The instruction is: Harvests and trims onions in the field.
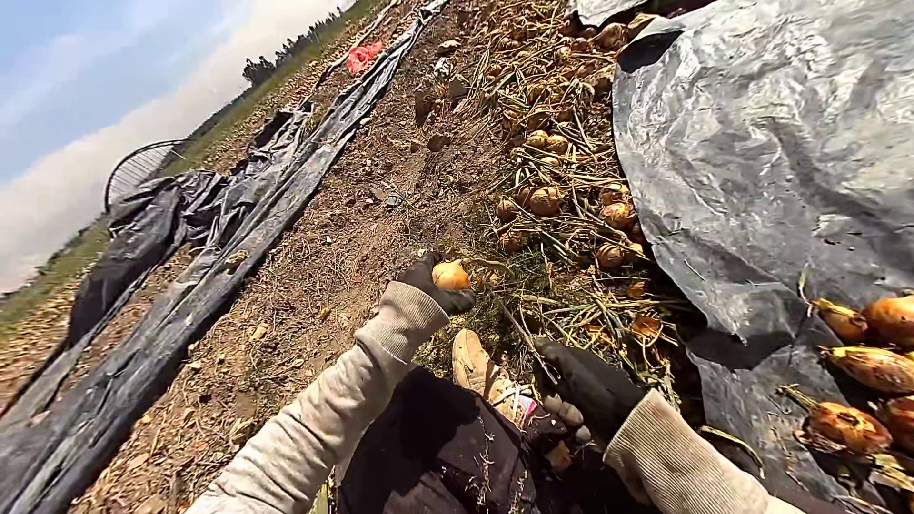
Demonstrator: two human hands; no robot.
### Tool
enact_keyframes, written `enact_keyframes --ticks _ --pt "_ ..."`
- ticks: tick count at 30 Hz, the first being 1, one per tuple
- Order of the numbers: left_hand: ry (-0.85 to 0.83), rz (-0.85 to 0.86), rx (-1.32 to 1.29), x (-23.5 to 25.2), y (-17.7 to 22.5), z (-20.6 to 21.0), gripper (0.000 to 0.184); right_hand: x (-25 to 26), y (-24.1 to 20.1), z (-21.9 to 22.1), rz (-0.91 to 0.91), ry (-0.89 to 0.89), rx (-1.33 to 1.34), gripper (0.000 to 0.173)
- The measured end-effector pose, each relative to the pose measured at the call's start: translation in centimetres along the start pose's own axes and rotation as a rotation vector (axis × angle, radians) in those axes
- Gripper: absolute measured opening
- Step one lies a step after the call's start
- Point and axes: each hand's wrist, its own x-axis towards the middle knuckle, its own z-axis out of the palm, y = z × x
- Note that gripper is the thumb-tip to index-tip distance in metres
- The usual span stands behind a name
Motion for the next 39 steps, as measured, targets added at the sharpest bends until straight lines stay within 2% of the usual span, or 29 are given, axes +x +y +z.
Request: enact_keyframes --ticks 4,6,8,10,12,14,16,18,20,21,23,24,25,26,27,29,31,33,34,35,37,39 --pt "-0.293 0.144 0.173 -2.5 -1.0 3.8 0.081 0.3 -0.5 0.9 0.046 0.028 0.077 0.05" --pt "-0.368 0.177 0.198 -3.6 -0.6 5.2 0.077 0.8 -0.1 0.8 0.068 0.044 0.081 0.052" --pt "-0.388 0.166 0.3 -3.3 0.1 5.6 0.075 0.5 0.5 0.6 0.042 0.009 0.083 0.053" --pt "-0.356 0.082 0.477 -1.6 0.3 5.9 0.07 -1.2 0.0 0.7 -0.077 -0.1 0.021 0.051" --pt "-0.315 -0.031 0.465 0.5 -1.4 6.2 0.074 -3.2 -1.1 0.9 -0.213 -0.176 0.002 0.049" --pt "-0.208 -0.123 0.152 1.4 -3.5 6.6 0.074 -3.1 -1.0 0.1 -0.308 -0.04 0.081 0.046" --pt "-0.212 -0.22 -0.44 0.9 -3.4 6.5 0.061 -1.5 -0.2 -1.1 -0.332 0.163 0.044 0.032" --pt "-0.175 -0.192 -0.965 0.7 -3.2 8.0 0.009 0.2 0.2 -1.8 -0.339 0.293 -0.212 0.024" --pt "-0.257 -0.03 -1.223 0.8 -2.3 9.0 0.025 0.7 0.2 -2.0 -0.343 0.325 -0.466 0.029" --pt "-0.234 0.031 -1.299 0.8 -1.9 9.6 0.028 0.7 0.2 -1.9 -0.353 0.332 -0.547 0.04" --pt "-0.174 0.122 -1.273 0.3 -1.5 10.5 0.026 0.5 0.5 -1.3 -0.419 0.406 -0.606 0.075" --pt "-0.172 0.181 -1.271 -0.4 -1.9 11.1 0.025 0.4 0.6 -0.9 -0.433 0.453 -0.617 0.086" --pt "-0.191 0.283 -1.212 -1.2 -2.9 11.8 0.022 0.3 0.5 -0.6 -0.423 0.483 -0.627 0.088" --pt "-0.227 0.42 -1.104 -2.2 -4.6 12.4 0.024 0.1 0.3 -0.4 -0.4 0.501 -0.643 0.085" --pt "-0.236 0.433 -1.059 -3.1 -5.0 12.8 0.024 0.0 0.1 -0.2 -0.358 0.506 -0.659 0.08" --pt "-0.209 0.306 -1.103 -5.1 -2.6 11.9 0.017 -0.1 -0.3 0.0 -0.283 0.506 -0.69 0.074" --pt "-0.281 0.124 -1.286 -5.8 -1.1 10.9 0.017 -0.2 -0.5 0.3 -0.249 0.493 -0.692 0.081" --pt "-0.403 0.024 -1.43 -5.4 -1.3 10.7 0.021 -0.1 -0.4 0.6 -0.288 0.434 -0.674 0.074" --pt "-0.407 0.014 -1.424 -5.2 -1.8 10.8 0.021 -0.1 -0.2 0.7 -0.32 0.391 -0.67 0.068" --pt "-0.343 0.026 -1.341 -5.3 -2.1 10.9 0.02 0.1 0.0 0.8 -0.356 0.354 -0.666 0.064" --pt "-0.159 0.152 -0.946 -5.6 -2.9 10.8 0.016 0.7 0.5 0.8 -0.394 0.282 -0.66 0.063" --pt "-0.105 0.189 -0.927 -5.1 -4.4 11.8 0.014 1.2 0.7 0.8 -0.371 0.221 -0.687 0.065"
